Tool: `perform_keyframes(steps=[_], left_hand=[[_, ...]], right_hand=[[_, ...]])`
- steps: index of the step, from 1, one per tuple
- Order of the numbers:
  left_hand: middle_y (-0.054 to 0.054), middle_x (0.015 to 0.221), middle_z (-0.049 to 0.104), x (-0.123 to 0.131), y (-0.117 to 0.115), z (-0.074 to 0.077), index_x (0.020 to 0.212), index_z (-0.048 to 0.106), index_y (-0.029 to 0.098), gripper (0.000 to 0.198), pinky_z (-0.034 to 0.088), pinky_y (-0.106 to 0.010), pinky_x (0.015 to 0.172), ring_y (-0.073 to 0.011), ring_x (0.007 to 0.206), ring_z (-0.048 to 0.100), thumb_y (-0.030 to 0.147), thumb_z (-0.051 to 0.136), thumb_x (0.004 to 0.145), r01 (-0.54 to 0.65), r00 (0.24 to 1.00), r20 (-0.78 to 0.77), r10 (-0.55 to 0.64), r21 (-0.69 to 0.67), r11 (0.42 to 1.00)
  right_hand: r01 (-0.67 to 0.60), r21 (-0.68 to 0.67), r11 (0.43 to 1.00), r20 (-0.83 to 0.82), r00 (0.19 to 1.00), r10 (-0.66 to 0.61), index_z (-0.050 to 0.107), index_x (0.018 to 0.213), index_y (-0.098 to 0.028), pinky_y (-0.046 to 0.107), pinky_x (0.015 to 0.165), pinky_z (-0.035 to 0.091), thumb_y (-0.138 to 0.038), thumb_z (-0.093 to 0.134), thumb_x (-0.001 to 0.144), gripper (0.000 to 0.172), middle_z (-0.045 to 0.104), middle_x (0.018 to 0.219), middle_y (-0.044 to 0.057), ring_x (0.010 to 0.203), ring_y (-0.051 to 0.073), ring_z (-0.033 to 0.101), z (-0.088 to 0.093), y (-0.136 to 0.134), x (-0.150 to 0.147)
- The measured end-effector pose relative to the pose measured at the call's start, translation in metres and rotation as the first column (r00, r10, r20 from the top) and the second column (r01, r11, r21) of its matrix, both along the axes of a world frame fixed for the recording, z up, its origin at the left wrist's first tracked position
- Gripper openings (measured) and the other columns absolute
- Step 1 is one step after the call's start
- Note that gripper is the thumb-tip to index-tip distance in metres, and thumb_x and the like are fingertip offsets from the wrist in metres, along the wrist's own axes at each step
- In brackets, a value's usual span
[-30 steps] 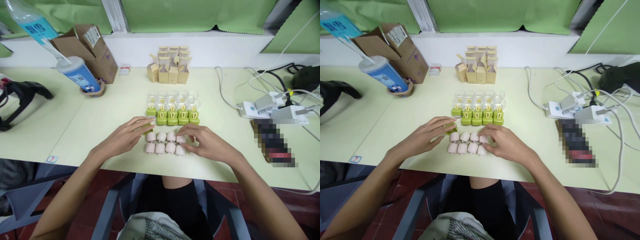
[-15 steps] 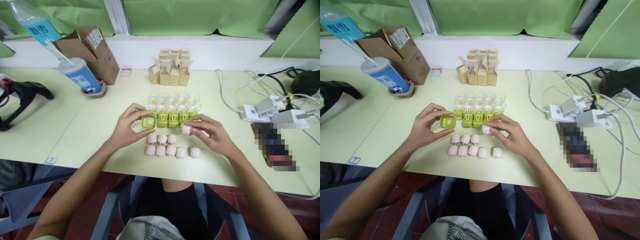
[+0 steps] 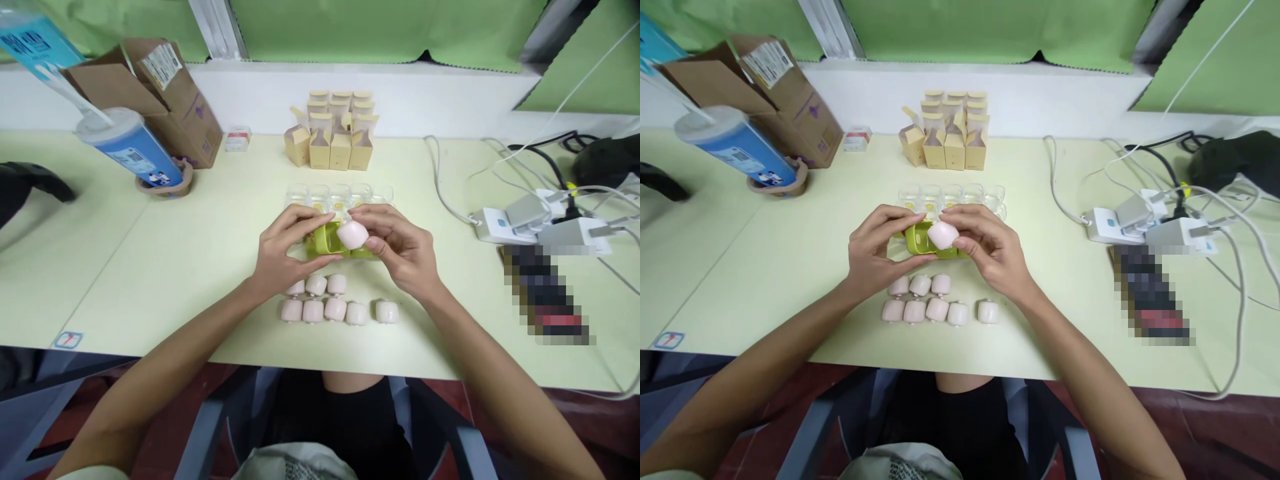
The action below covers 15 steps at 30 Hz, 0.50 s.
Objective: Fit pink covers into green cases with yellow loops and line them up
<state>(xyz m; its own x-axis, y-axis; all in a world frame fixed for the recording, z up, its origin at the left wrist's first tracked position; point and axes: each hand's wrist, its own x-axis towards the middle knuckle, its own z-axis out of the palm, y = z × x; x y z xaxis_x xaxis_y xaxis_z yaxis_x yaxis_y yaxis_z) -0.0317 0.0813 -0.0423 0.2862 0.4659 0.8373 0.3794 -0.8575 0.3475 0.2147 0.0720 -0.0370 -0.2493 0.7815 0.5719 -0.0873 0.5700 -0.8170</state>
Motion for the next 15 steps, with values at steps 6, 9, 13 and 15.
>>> perform_keyframes(steps=[6, 9, 13, 15], left_hand=[[-0.007, 0.116, 0.076, -0.004, -0.004, -0.005, 0.146, 0.074, 0.03, 0.06, 0.066, -0.036, 0.088, -0.0201, 0.104, 0.075, 0.049, 0.092, 0.092, -0.033, 0.999, -0.033, 0.035, 0.044, 0.998], [-0.007, 0.114, 0.077, -0.006, -0.004, -0.007, 0.142, 0.077, 0.03, 0.06, 0.067, -0.038, 0.087, -0.0209, 0.102, 0.074, 0.059, 0.09, 0.091, -0.088, 0.995, -0.045, 0.09, 0.059, 0.994], [-0.006, 0.113, 0.075, -0.006, -0.005, -0.007, 0.139, 0.078, 0.032, 0.064, 0.067, -0.038, 0.085, -0.0202, 0.098, 0.073, 0.068, 0.088, 0.088, -0.106, 0.992, -0.064, 0.109, 0.052, 0.993], [-0.005, 0.113, 0.075, -0.006, -0.005, -0.007, 0.141, 0.077, 0.033, 0.062, 0.066, -0.037, 0.084, -0.0194, 0.098, 0.073, 0.067, 0.087, 0.089, -0.079, 0.994, -0.066, 0.083, 0.059, 0.995]], right_hand=[[0.016, 0.01, 1.0, 0.086, 0.996, -0.016, 0.083, 0.134, -0.037, 0.051, 0.113, 0.063, -0.032, 0.077, 0.106, 0.029, 0.081, 0.129, 0.005, 0.125, 0.025, 0.075, -0.005, -0.006, -0.005], [0.013, -0.007, 1.0, 0.054, 0.998, -0.012, 0.083, 0.132, -0.036, 0.046, 0.107, 0.066, -0.033, 0.078, 0.106, 0.027, 0.08, 0.128, 0.005, 0.121, 0.024, 0.076, -0.006, -0.008, -0.008], [0.034, -0.035, 0.999, 0.061, 0.998, -0.032, 0.083, 0.128, -0.033, 0.047, 0.107, 0.066, -0.04, 0.078, 0.105, 0.024, 0.079, 0.125, 0.006, 0.119, 0.025, 0.077, -0.006, -0.012, -0.011], [0.044, -0.036, 0.998, 0.069, 0.997, -0.041, 0.082, 0.127, -0.032, 0.048, 0.107, 0.066, -0.041, 0.078, 0.106, 0.024, 0.079, 0.124, 0.006, 0.118, 0.026, 0.077, -0.007, -0.013, -0.013]])
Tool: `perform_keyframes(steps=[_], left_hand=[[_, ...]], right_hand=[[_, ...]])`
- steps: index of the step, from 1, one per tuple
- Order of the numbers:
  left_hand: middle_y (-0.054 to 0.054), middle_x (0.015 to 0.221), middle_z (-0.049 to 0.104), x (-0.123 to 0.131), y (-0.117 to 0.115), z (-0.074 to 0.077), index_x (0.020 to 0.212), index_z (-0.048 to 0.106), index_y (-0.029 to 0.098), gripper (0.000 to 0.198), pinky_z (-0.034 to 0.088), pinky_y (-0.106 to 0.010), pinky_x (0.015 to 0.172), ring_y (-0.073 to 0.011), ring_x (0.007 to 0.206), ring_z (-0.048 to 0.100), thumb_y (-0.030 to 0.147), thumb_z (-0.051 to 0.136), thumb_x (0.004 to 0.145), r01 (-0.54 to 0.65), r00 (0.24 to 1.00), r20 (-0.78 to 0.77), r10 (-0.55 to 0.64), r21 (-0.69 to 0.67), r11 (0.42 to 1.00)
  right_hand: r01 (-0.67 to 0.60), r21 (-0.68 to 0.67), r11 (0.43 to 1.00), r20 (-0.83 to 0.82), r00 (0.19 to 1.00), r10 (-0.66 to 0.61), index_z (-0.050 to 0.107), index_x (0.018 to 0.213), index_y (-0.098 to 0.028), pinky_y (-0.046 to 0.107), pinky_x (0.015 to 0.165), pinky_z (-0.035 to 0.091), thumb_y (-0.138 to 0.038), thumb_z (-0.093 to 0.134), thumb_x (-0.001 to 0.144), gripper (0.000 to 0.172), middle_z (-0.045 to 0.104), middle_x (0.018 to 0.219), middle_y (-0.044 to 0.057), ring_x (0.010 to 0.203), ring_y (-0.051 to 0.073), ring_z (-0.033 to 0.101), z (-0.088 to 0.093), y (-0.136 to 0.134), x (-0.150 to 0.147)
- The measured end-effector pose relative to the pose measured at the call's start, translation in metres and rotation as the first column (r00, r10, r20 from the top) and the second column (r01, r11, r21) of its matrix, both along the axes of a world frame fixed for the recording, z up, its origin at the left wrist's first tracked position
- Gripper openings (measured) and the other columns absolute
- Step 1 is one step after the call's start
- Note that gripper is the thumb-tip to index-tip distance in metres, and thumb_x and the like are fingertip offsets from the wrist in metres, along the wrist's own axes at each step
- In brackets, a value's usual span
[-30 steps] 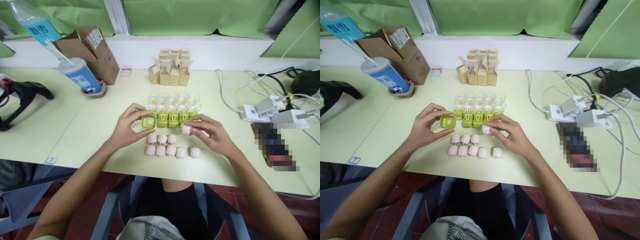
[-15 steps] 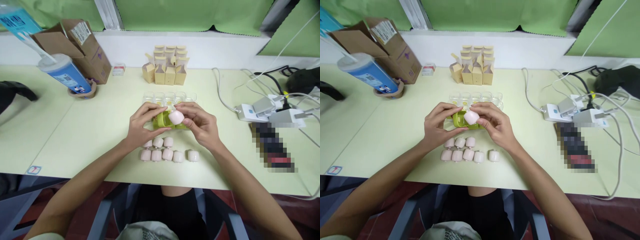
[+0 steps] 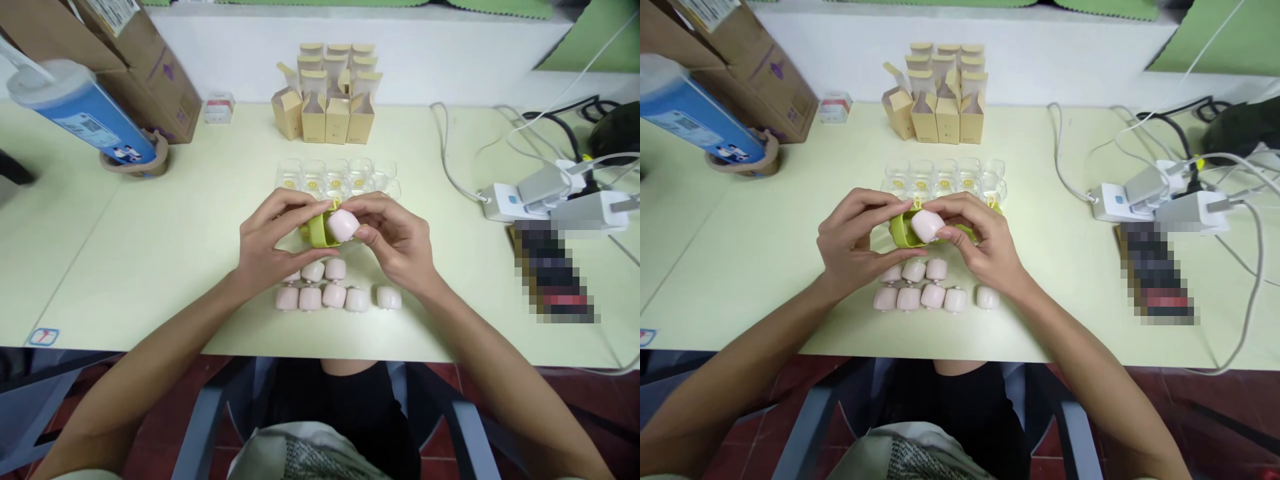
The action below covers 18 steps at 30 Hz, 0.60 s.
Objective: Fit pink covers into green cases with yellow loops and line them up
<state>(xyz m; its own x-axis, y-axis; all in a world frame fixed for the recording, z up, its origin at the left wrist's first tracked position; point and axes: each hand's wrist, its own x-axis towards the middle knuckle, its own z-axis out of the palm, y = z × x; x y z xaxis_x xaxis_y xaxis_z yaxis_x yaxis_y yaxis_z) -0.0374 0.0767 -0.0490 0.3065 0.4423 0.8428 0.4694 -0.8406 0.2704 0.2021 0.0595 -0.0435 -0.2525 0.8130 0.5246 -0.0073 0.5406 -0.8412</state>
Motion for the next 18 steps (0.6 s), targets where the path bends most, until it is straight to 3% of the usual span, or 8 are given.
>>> perform_keyframes(steps=[8, 13, 18], left_hand=[[-0.004, 0.111, 0.074, 0.0055, -0.0011, -0.0008, 0.139, 0.074, 0.032, 0.058, 0.066, -0.037, 0.082, -0.018, 0.097, 0.073, 0.067, 0.084, 0.093, 0.016, 0.999, 0.028, -0.017, 0.059, 0.998], [-0.005, 0.112, 0.073, 0.0064, -0.0058, 0.0024, 0.138, 0.073, 0.027, 0.052, 0.066, -0.039, 0.084, -0.0163, 0.101, 0.072, 0.066, 0.072, 0.103, -0.013, 1.0, 0.007, 0.012, 0.031, 0.999], [-0.005, 0.107, 0.074, 0.0088, -0.0071, 0.0031, 0.136, 0.076, 0.03, 0.055, 0.067, -0.037, 0.077, -0.0175, 0.097, 0.073, 0.069, 0.077, 0.097, 0.015, 0.998, 0.061, -0.018, 0.048, 0.999]], right_hand=[[0.008, 0.035, 0.999, -0.068, 0.998, -0.005, 0.082, 0.128, -0.033, 0.046, 0.106, 0.066, -0.034, 0.075, 0.108, 0.022, 0.077, 0.126, 0.005, 0.12, 0.024, 0.074, -0.0053, -0.0023, -0.0067], [0.048, 0.024, 0.999, -0.095, 0.994, -0.045, 0.081, 0.128, -0.034, 0.047, 0.107, 0.067, -0.039, 0.075, 0.107, 0.023, 0.077, 0.127, 0.005, 0.122, 0.025, 0.074, -0.0061, -0.0046, -0.0096], [0.049, 0.004, 0.999, -0.018, 0.999, -0.049, 0.082, 0.127, -0.037, 0.049, 0.107, 0.068, -0.043, 0.076, 0.107, 0.022, 0.077, 0.13, 0.005, 0.128, 0.027, 0.072, -0.0053, -0.0069, -0.0101]])
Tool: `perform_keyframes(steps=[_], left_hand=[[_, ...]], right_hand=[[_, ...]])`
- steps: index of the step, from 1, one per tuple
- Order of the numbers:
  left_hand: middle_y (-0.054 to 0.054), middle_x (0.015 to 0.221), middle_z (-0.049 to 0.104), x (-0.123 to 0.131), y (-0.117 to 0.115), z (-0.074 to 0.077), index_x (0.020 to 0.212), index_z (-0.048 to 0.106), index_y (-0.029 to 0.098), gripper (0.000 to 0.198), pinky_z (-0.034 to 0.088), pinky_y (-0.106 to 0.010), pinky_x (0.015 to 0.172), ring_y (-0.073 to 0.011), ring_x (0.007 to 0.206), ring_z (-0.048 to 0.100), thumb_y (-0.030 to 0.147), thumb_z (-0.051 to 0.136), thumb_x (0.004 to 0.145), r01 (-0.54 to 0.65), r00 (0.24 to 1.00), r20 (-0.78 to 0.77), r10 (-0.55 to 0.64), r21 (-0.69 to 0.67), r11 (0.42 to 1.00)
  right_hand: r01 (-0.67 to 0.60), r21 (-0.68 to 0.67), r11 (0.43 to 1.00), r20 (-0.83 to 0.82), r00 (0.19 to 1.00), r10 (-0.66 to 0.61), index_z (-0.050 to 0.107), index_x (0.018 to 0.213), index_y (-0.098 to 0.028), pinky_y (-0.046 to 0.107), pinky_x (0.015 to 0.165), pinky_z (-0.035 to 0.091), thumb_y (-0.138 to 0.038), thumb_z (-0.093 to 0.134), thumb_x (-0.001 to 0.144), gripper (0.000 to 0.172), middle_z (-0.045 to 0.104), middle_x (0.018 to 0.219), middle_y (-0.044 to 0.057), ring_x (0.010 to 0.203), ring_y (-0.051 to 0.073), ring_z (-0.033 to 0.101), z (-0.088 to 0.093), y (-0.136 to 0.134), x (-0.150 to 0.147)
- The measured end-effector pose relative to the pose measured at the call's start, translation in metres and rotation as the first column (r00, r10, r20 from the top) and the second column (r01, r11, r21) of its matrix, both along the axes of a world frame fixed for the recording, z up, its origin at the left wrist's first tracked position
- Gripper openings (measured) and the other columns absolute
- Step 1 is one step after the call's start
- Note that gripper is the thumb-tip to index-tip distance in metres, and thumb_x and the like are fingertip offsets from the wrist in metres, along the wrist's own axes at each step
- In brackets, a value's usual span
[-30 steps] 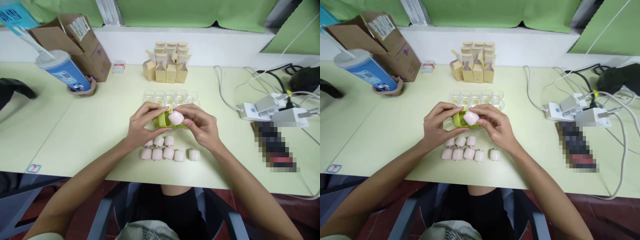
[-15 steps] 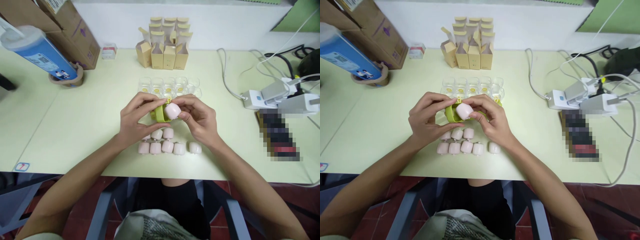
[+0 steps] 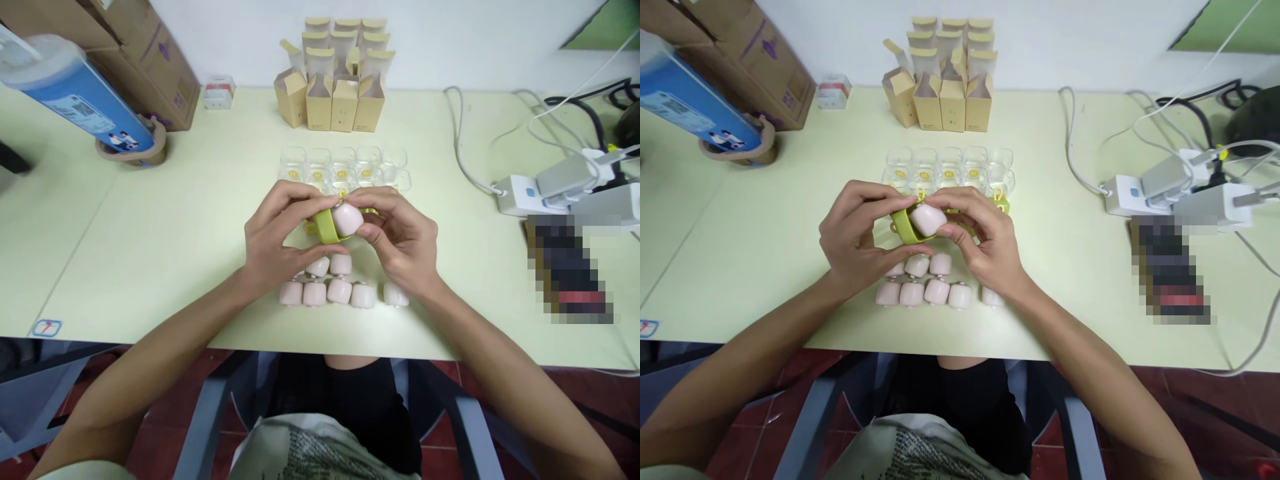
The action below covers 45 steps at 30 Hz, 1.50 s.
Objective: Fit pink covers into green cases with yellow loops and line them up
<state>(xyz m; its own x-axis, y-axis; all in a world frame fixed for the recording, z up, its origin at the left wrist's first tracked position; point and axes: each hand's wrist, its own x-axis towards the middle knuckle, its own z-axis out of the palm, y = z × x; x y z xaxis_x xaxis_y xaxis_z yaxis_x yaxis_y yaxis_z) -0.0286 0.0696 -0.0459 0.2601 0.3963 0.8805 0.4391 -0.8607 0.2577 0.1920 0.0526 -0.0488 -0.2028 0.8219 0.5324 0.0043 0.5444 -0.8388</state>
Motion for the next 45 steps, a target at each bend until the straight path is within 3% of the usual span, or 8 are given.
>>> perform_keyframes(steps=[15, 23, 27, 33, 36, 39, 42, 45], left_hand=[[-0.005, 0.114, 0.073, -0.001, -0.001, -0.01, 0.142, 0.073, 0.038, 0.063, 0.066, -0.043, 0.092, -0.0235, 0.103, 0.071, 0.07, 0.085, 0.089, 0.006, 1.0, 0.01, -0.005, -0.101, 0.995], [-0.005, 0.112, 0.074, 0.001, -0.002, -0.012, 0.135, 0.075, 0.034, 0.061, 0.065, -0.041, 0.088, -0.0217, 0.1, 0.072, 0.073, 0.083, 0.09, -0.04, 0.999, -0.001, 0.04, -0.091, 0.995], [-0.005, 0.111, 0.075, 0.0, -0.001, -0.016, 0.133, 0.075, 0.032, 0.061, 0.065, -0.04, 0.085, -0.0217, 0.099, 0.072, 0.075, 0.081, 0.09, -0.083, 0.997, -0.018, 0.081, -0.073, 0.994], [-0.006, 0.11, 0.074, 0.003, -0.003, -0.018, 0.13, 0.073, 0.03, 0.063, 0.064, -0.041, 0.085, -0.0232, 0.1, 0.072, 0.077, 0.081, 0.089, -0.163, 0.987, 0.004, 0.163, -0.013, 0.986], [-0.005, 0.112, 0.072, 0.004, -0.003, -0.015, 0.133, 0.069, 0.031, 0.068, 0.065, -0.041, 0.086, -0.023, 0.103, 0.071, 0.078, 0.083, 0.087, -0.112, 0.993, 0.028, 0.113, -0.011, 0.994], [-0.008, 0.123, 0.07, 0.003, -0.001, -0.01, 0.144, 0.064, 0.032, 0.075, 0.066, -0.042, 0.09, -0.025, 0.114, 0.071, 0.081, 0.077, 0.09, 0.016, 1.0, -0.016, -0.018, -0.089, 0.996], [-0.009, 0.131, 0.071, -0.001, 0.0, -0.006, 0.147, 0.066, 0.033, 0.057, 0.067, -0.042, 0.094, -0.0244, 0.12, 0.072, 0.07, 0.068, 0.103, 0.075, 0.993, -0.085, -0.088, -0.14, 0.987], [-0.007, 0.125, 0.075, -0.003, -0.001, -0.004, 0.134, 0.074, 0.034, 0.038, 0.069, -0.04, 0.091, -0.0223, 0.115, 0.075, 0.058, 0.072, 0.106, 0.074, 0.996, -0.041, -0.081, -0.156, 0.985]], right_hand=[[-0.005, 0.069, 0.998, -0.018, 1.0, 0.007, 0.079, 0.127, -0.036, 0.052, 0.109, 0.065, -0.04, 0.074, 0.107, 0.021, 0.075, 0.126, 0.006, 0.125, 0.028, 0.07, -0.003, 0.0, -0.001], [0.041, 0.154, 0.987, 0.048, 0.998, -0.049, 0.079, 0.13, -0.039, 0.063, 0.111, 0.063, -0.04, 0.073, 0.106, 0.024, 0.077, 0.127, 0.007, 0.127, 0.034, 0.071, -0.005, -0.001, 0.001], [0.028, 0.154, 0.988, 0.043, 0.998, -0.035, 0.08, 0.129, -0.038, 0.057, 0.108, 0.065, -0.034, 0.075, 0.106, 0.024, 0.076, 0.126, 0.007, 0.126, 0.032, 0.071, -0.004, -0.001, 0.0], [-0.039, -0.081, 0.996, -0.022, 0.999, 0.038, 0.069, 0.132, -0.032, 0.04, 0.096, 0.07, -0.044, 0.081, 0.103, 0.034, 0.073, 0.129, 0.005, 0.115, 0.023, 0.076, -0.002, -0.005, -0.005], [-0.164, -0.174, 0.971, -0.086, 0.985, 0.151, 0.069, 0.131, -0.03, 0.039, 0.096, 0.071, -0.043, 0.082, 0.102, 0.034, 0.075, 0.131, 0.005, 0.116, 0.022, 0.079, 0.003, -0.005, -0.004], [-0.168, -0.099, 0.981, -0.028, 0.986, 0.166, 0.075, 0.133, -0.031, 0.044, 0.105, 0.069, -0.037, 0.085, 0.101, 0.033, 0.077, 0.135, 0.006, 0.125, 0.024, 0.078, 0.008, -0.003, 0.002], [-0.111, 0.03, 0.993, 0.132, 0.986, 0.106, 0.08, 0.13, -0.033, 0.046, 0.101, 0.069, -0.041, 0.087, 0.099, 0.033, 0.08, 0.136, 0.007, 0.133, 0.029, 0.074, 0.009, -0.001, 0.009], [-0.069, 0.043, 0.997, 0.111, 0.992, 0.064, 0.079, 0.128, -0.031, 0.046, 0.1, 0.071, -0.044, 0.09, 0.096, 0.036, 0.08, 0.137, 0.008, 0.13, 0.029, 0.076, 0.006, -0.002, 0.011]])
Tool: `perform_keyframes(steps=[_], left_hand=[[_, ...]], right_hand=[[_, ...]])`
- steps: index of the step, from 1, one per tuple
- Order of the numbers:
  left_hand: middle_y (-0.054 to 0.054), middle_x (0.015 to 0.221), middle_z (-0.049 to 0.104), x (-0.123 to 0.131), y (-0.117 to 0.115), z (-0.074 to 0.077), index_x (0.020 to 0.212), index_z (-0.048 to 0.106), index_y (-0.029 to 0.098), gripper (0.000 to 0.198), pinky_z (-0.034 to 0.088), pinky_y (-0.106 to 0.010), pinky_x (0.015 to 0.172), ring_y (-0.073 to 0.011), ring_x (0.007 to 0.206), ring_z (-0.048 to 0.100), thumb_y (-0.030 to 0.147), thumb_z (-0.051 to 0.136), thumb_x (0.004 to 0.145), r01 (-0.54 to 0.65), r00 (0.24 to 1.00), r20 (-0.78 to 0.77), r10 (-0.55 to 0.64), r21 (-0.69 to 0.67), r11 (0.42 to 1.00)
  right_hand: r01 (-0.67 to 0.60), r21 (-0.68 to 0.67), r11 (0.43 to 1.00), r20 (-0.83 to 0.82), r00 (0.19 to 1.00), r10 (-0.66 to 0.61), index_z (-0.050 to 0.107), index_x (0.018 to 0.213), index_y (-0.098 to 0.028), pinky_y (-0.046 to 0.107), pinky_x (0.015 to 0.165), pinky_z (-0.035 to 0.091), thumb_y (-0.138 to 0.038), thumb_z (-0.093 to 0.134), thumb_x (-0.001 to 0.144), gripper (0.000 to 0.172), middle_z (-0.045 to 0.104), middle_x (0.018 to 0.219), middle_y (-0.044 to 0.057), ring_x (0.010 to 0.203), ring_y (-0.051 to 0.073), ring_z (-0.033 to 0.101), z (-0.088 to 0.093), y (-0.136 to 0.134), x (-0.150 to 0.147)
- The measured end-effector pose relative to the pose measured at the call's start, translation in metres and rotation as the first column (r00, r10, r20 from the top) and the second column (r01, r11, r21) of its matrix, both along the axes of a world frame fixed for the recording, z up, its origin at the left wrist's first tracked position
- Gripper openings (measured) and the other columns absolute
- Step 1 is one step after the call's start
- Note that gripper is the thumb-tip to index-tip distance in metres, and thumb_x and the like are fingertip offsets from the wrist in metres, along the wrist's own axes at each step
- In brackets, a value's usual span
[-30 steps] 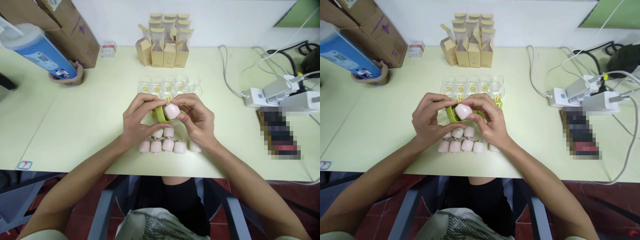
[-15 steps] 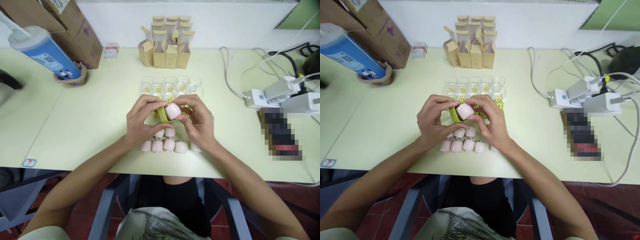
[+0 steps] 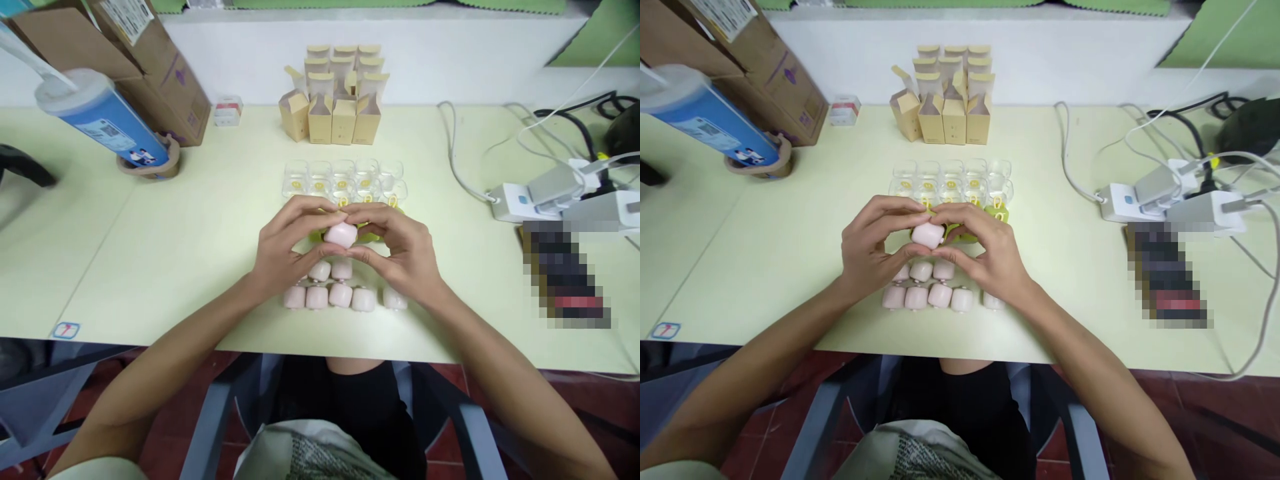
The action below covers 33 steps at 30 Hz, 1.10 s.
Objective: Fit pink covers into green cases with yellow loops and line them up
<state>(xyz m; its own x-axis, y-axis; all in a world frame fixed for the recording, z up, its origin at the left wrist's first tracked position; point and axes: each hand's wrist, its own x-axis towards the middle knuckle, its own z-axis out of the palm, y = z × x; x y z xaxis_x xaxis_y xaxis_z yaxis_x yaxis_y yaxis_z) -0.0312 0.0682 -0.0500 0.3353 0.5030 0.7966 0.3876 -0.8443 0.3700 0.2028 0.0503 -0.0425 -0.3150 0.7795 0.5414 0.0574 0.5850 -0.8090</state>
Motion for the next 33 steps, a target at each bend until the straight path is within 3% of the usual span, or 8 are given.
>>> perform_keyframes(steps=[4, 7, 11, 15, 19, 26, 33], left_hand=[[-0.009, 0.127, 0.074, 0.0, -0.007, 0.003, 0.125, 0.074, 0.031, 0.035, 0.072, -0.036, 0.077, -0.0245, 0.117, 0.076, 0.054, 0.082, 0.1, 0.005, 0.996, 0.084, 0.007, -0.147, 0.989], [-0.01, 0.129, 0.073, 0.001, -0.01, 0.006, 0.124, 0.071, 0.03, 0.033, 0.072, -0.036, 0.077, -0.0256, 0.121, 0.074, 0.049, 0.083, 0.1, 0.041, 0.996, 0.086, -0.025, -0.194, 0.98], [-0.01, 0.13, 0.072, 0.003, -0.011, 0.008, 0.128, 0.071, 0.032, 0.03, 0.072, -0.039, 0.081, -0.0259, 0.122, 0.073, 0.041, 0.08, 0.101, 0.052, 0.998, 0.044, -0.047, -0.114, 0.992], [-0.008, 0.126, 0.074, 0.008, -0.012, 0.005, 0.123, 0.072, 0.032, 0.024, 0.071, -0.042, 0.086, -0.0245, 0.115, 0.074, 0.038, 0.077, 0.101, -0.017, 1.0, -0.014, 0.017, -0.002, 1.0], [-0.006, 0.121, 0.076, 0.01, -0.013, 0.002, 0.119, 0.071, 0.031, 0.024, 0.07, -0.039, 0.076, -0.0235, 0.108, 0.074, 0.044, 0.075, 0.1, -0.086, 0.996, -0.026, 0.086, 0.001, 0.996], [-0.004, 0.115, 0.077, 0.019, -0.014, 0.004, 0.116, 0.069, 0.03, 0.025, 0.069, -0.036, 0.076, -0.0221, 0.101, 0.076, 0.037, 0.078, 0.094, -0.059, 0.996, 0.069, 0.054, 0.07, 0.996], [-0.004, 0.11, 0.074, 0.023, -0.015, 0.003, 0.112, 0.07, 0.028, 0.024, 0.067, -0.034, 0.072, -0.0209, 0.095, 0.074, 0.036, 0.08, 0.092, -0.061, 0.992, 0.114, 0.054, 0.06, 0.996]], right_hand=[[-0.013, -0.034, 0.999, -0.084, 0.996, 0.01, 0.077, 0.121, -0.028, 0.048, 0.104, 0.071, -0.035, 0.09, 0.096, 0.029, 0.079, 0.141, 0.01, 0.135, 0.03, 0.075, -0.004, -0.003, -0.002], [-0.036, 0.002, 0.999, -0.077, 0.996, 0.036, 0.078, 0.118, -0.029, 0.049, 0.1, 0.072, -0.025, 0.085, 0.097, 0.022, 0.079, 0.136, 0.01, 0.134, 0.03, 0.074, -0.003, -0.003, -0.002], [0.005, 0.036, 0.999, -0.039, 0.999, -0.003, 0.077, 0.109, -0.03, 0.047, 0.088, 0.074, -0.023, 0.082, 0.095, 0.016, 0.079, 0.123, 0.009, 0.127, 0.031, 0.075, -0.003, -0.002, -0.003], [0.065, 0.106, 0.992, 0.03, 0.997, -0.069, 0.075, 0.102, -0.03, 0.05, 0.087, 0.07, -0.024, 0.081, 0.092, 0.013, 0.079, 0.12, 0.009, 0.118, 0.032, 0.077, -0.004, -0.002, -0.004], [0.107, 0.207, 0.972, 0.064, 0.99, -0.122, 0.074, 0.098, -0.03, 0.051, 0.089, 0.065, -0.021, 0.08, 0.09, 0.014, 0.08, 0.111, 0.008, 0.112, 0.032, 0.078, -0.002, -0.002, -0.006], [0.146, 0.257, 0.955, 0.065, 0.984, -0.168, 0.071, 0.092, -0.027, 0.045, 0.083, 0.064, -0.02, 0.082, 0.084, 0.015, 0.08, 0.107, 0.007, 0.102, 0.029, 0.079, 0.0, -0.002, -0.01], [0.176, 0.326, 0.929, 0.047, 0.978, -0.202, 0.072, 0.094, -0.027, 0.041, 0.078, 0.066, -0.013, 0.076, 0.084, 0.018, 0.077, 0.085, 0.001, 0.104, 0.03, 0.083, -0.001, -0.003, -0.012]])
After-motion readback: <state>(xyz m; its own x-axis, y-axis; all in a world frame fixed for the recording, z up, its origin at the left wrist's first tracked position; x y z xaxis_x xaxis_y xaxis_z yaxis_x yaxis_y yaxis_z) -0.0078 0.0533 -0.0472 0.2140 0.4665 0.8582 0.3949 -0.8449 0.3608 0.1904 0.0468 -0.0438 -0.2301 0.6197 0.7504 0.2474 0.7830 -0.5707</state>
